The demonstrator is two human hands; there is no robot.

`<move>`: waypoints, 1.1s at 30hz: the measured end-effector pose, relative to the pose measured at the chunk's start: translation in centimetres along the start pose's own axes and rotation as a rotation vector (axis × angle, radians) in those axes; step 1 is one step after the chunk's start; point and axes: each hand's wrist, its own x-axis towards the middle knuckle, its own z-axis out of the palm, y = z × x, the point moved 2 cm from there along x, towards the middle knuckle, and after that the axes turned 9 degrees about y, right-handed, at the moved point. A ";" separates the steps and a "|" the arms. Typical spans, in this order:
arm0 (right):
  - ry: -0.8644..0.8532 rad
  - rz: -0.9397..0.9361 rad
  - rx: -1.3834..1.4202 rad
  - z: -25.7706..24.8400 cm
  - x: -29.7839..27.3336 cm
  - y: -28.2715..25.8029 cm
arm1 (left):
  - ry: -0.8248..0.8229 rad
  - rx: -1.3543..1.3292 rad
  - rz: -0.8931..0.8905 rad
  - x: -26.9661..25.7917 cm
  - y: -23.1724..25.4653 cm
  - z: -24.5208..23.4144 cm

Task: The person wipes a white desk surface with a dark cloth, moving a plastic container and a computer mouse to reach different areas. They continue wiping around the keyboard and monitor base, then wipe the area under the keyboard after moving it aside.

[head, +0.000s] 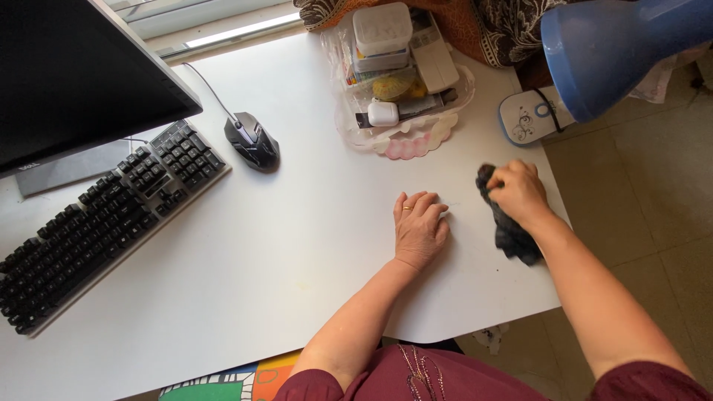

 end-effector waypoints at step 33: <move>0.087 0.317 0.043 2.2 -1.6 -3.9 | 0.028 -0.554 -0.353 0.3 -3.9 -4.0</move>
